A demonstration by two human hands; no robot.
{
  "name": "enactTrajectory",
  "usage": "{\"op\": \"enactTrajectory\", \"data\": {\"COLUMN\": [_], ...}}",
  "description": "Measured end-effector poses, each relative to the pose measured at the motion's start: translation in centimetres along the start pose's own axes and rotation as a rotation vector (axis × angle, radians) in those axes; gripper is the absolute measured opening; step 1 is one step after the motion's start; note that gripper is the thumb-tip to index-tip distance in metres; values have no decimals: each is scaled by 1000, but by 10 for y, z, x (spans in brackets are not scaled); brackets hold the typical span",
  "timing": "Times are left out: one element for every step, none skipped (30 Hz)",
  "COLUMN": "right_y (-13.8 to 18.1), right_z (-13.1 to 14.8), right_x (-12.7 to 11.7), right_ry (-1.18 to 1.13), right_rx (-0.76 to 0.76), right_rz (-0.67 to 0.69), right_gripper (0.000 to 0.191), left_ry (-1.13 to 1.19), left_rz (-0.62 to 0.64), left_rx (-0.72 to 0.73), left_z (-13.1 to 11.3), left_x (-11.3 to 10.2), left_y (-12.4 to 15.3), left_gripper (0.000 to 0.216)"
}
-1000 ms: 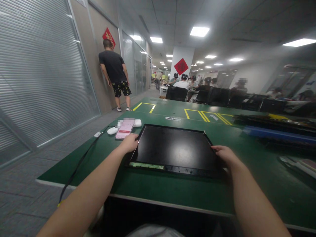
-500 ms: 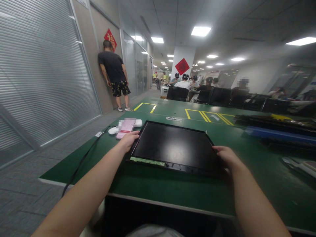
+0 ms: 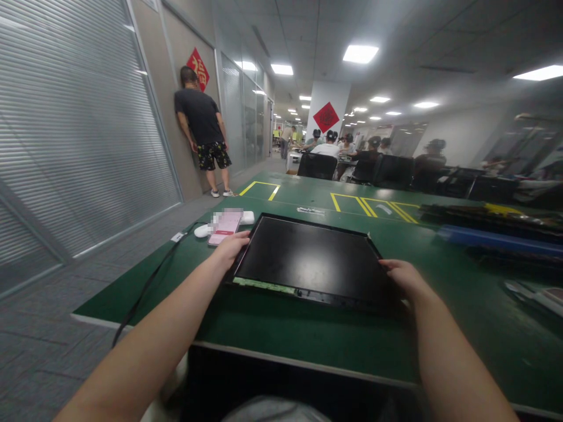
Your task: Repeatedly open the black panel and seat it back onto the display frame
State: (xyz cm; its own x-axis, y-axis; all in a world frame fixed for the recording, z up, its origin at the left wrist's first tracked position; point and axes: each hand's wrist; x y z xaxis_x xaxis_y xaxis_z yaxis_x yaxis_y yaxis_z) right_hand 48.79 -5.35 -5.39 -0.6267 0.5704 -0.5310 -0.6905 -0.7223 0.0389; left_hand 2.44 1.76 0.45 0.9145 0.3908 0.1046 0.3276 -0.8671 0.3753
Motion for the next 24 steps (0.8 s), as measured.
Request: {"op": "enactTrajectory", "data": {"right_y": [0, 1, 1, 0, 0, -1, -2, -2, -3, -3, -3, -3, -3, -2, -2, -1, -1, -1, -1, -2, -3, -4, -6, -8], "right_z": [0, 0, 0, -1, -2, -2, -3, -3, -4, -4, -3, -3, -3, -2, -2, -2, -2, -2, -2, -3, -4, -5, -6, -8], "right_x": [0, 0, 1, 1, 2, 2, 2, 3, 3, 2, 2, 2, 1, 1, 1, 1, 1, 1, 1, 1, 2, 2, 2, 3], "right_ry": [-1, -5, -11, -16, -19, -18, -14, -5, 6, 18, 29, 38, 45, 49, 48, 45, 42, 40, 38, 38, 39, 39, 40, 39], "right_rx": [6, 10, 11, 10, 9, 9, 8, 4, -2, -11, -21, -30, -37, -43, -49, -55, -61, -67, -74, -79, -84, -88, -90, -91], "right_rz": [0, -2, -6, -13, -19, -23, -24, -23, -20, -17, -17, -16, -16, -16, -14, -11, -8, -6, -7, -10, -15, -20, -24, -28], "right_gripper": [51, 50, 48, 46, 45, 45, 45, 45, 45, 45, 45, 45, 45, 45, 44, 44, 43, 42, 41, 41, 40, 40, 39, 39], "left_ry": [-10, -19, -27, -36, -47, -61, -74, -84, -91, -93, -92, -88, -82, -75, -69, -63, -57, -52, -53, -57, -65, -75, -82, -85], "left_rz": [-3, -5, -6, -3, 3, 10, 15, 16, 12, 9, 4, 1, 3, 8, 14, 22, 27, 31, 29, 25, 20, 15, 10, 6], "left_rx": [1, 2, 5, 10, 16, 22, 27, 31, 32, 34, 39, 47, 56, 62, 66, 66, 63, 60, 58, 57, 55, 52, 51, 52], "left_z": [0, 0, 1, 1, 1, 1, 1, 2, 2, 3, 4, 5, 6, 7, 8, 9, 9, 10, 10, 10, 10, 11, 11, 11], "left_x": [0, -1, -1, -2, -3, -3, -4, -5, -6, -6, -6, -7, -7, -7, -7, -7, -7, -7, -7, -7, -7, -6, -6, -6], "left_y": [0, 0, 0, 1, 1, 1, 1, 1, 0, -1, -3, -5, -6, -8, -10, -11, -11, -12, -12, -12, -12, -12, -11, -12], "left_gripper": [56, 56, 57, 58, 60, 63, 65, 68, 70, 71, 72, 71, 71, 70, 70, 70, 71, 71, 71, 70, 69, 69, 68, 68]}}
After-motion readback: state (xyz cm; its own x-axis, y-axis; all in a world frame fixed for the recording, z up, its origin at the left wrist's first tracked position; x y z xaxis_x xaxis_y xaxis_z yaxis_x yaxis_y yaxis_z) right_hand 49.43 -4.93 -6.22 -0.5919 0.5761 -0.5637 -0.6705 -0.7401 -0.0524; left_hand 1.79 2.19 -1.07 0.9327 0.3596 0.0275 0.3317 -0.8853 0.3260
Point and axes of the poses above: each hand's wrist, its own y-axis away from the middle knuckle, its own x-axis out of the palm, z = x × y, and after that the axes turned 15 degrees about -z, right-handed
